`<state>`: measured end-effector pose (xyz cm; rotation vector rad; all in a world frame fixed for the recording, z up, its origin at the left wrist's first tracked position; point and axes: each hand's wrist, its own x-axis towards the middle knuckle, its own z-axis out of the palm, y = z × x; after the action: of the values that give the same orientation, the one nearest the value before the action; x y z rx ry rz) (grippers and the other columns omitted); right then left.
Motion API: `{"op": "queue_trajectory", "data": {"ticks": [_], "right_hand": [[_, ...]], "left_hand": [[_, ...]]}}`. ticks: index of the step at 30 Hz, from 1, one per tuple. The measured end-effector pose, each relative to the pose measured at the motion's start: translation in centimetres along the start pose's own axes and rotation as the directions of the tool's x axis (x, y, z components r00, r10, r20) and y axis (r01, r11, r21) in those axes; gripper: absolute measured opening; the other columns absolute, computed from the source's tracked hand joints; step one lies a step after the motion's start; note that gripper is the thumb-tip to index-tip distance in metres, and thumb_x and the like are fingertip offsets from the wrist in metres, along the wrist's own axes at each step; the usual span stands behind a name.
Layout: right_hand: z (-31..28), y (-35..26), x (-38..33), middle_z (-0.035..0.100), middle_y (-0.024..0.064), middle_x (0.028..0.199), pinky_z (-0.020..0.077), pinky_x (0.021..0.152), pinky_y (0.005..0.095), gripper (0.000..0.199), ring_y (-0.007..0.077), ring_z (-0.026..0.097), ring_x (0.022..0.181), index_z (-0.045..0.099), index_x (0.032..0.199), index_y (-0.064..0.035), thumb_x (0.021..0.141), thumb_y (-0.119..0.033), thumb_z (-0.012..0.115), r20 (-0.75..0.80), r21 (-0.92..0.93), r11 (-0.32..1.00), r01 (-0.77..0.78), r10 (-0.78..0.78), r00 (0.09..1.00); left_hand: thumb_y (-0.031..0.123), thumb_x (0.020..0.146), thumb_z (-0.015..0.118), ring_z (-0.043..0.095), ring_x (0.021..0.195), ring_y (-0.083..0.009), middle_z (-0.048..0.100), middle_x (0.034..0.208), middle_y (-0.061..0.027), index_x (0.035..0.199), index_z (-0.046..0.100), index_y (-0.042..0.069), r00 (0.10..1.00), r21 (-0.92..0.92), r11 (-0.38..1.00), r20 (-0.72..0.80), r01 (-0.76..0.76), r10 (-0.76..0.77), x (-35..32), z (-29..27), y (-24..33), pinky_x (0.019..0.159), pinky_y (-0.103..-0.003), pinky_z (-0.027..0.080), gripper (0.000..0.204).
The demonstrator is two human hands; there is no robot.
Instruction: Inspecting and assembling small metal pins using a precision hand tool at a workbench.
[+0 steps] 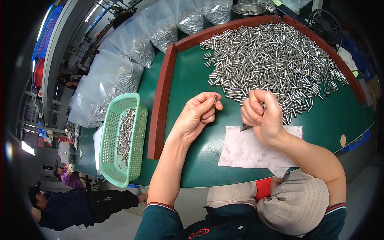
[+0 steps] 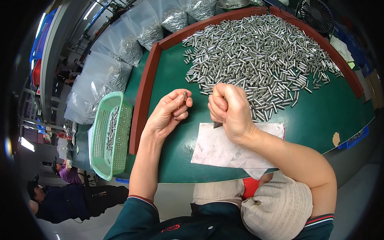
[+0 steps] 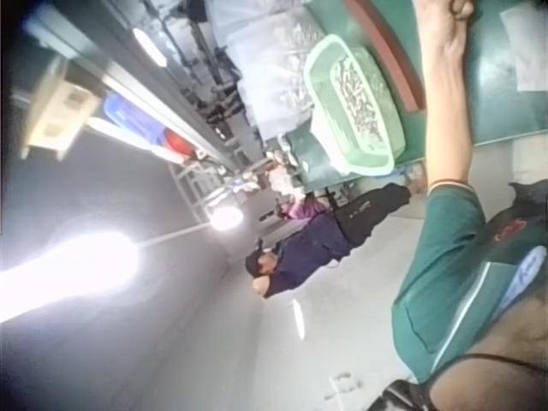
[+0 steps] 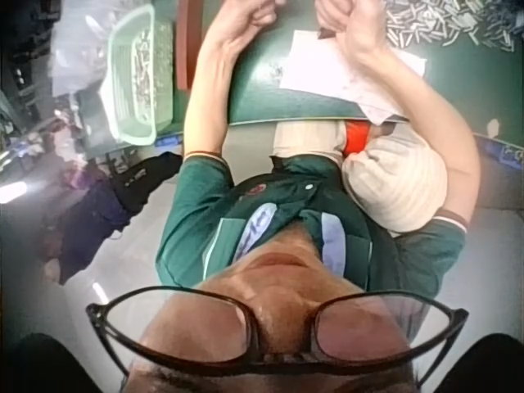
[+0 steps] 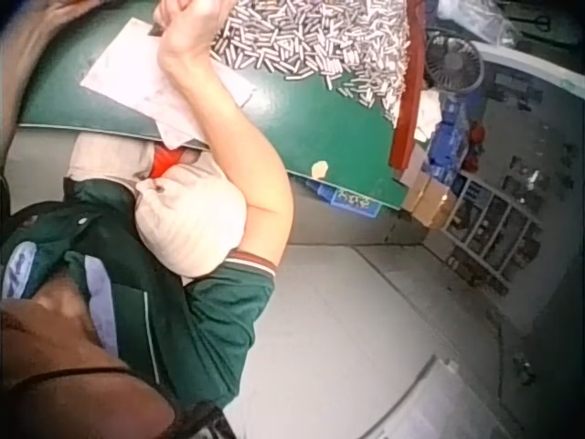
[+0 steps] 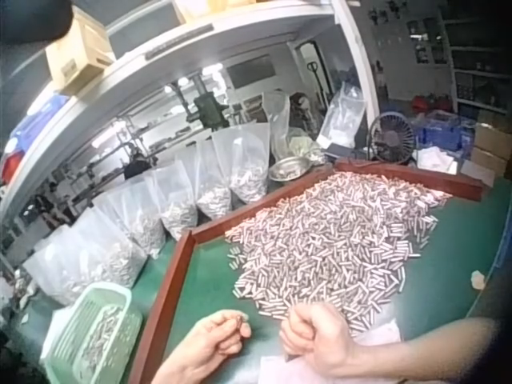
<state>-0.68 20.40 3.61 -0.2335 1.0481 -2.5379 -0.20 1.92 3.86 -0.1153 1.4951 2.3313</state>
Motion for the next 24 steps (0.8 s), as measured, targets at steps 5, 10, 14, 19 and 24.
{"op": "queue_trajectory", "data": {"ticks": [5,10,14,19,24], "right_hand": [[0.1,0.0,0.0,0.024,-0.0025,0.040,0.0139,0.037,0.0233,0.035,0.0067,0.016,0.037,0.025,0.049,-0.0116,0.083,-0.019,0.032,0.000,0.010,1.000,-0.010,0.010,1.000],[0.0,0.0,0.0,0.024,-0.0026,0.040,0.0140,0.037,0.0235,0.034,0.0065,0.016,0.038,0.025,0.050,-0.0115,0.082,-0.019,0.033,-0.005,0.005,1.000,-0.013,0.013,1.000],[0.2,-0.1,-0.1,0.023,-0.0027,0.040,0.0141,0.038,0.0234,0.033,0.0064,0.016,0.038,0.025,0.050,-0.0115,0.081,-0.019,0.032,0.005,-0.002,1.000,-0.017,0.017,1.000],[0.2,-0.1,0.0,0.023,-0.0027,0.040,0.0141,0.038,0.0232,0.032,0.0064,0.016,0.038,0.026,0.051,-0.0114,0.081,-0.019,0.032,-0.002,-0.016,1.000,-0.002,0.002,1.000],[0.2,-0.2,0.0,0.023,-0.0028,0.040,0.0140,0.038,0.0233,0.032,0.0063,0.016,0.038,0.026,0.051,-0.0117,0.081,-0.019,0.032,-0.006,-0.019,1.000,-0.009,0.009,1.000]], "left_hand": [[0.021,0.088,0.046,0.032,0.048,-0.0031,0.054,0.073,-0.0050,0.092,0.053,0.001,1.000,-0.026,0.999,-0.004,0.023,-0.024,-0.3,0.2,0.3,0.044,-0.017,0.026,0.021],[0.036,0.089,0.042,0.030,0.050,-0.0073,0.038,0.061,-0.0008,0.070,0.044,0.008,0.988,-0.183,0.983,-0.157,-0.032,0.003,-0.2,0.0,0.5,0.043,-0.018,0.027,0.034],[0.034,0.089,0.044,0.027,0.047,-0.0059,0.032,0.056,0.0025,0.067,0.044,0.009,0.951,0.052,0.987,-0.265,-0.151,0.160,-0.3,-2.1,1.3,0.042,-0.019,0.022,0.034],[0.017,0.082,0.058,0.029,0.048,0.0013,0.041,0.056,0.0090,0.080,0.059,0.002,0.775,0.749,0.635,-0.283,-0.190,0.565,0.5,-3.6,1.1,0.043,-0.018,0.019,0.015],[0.010,0.077,0.059,0.037,0.043,-0.0051,0.041,0.046,0.0010,0.076,0.060,-0.001,0.692,0.933,0.357,-0.232,-0.039,0.684,0.8,-4.3,1.0,0.042,-0.024,0.030,0.012]]}}
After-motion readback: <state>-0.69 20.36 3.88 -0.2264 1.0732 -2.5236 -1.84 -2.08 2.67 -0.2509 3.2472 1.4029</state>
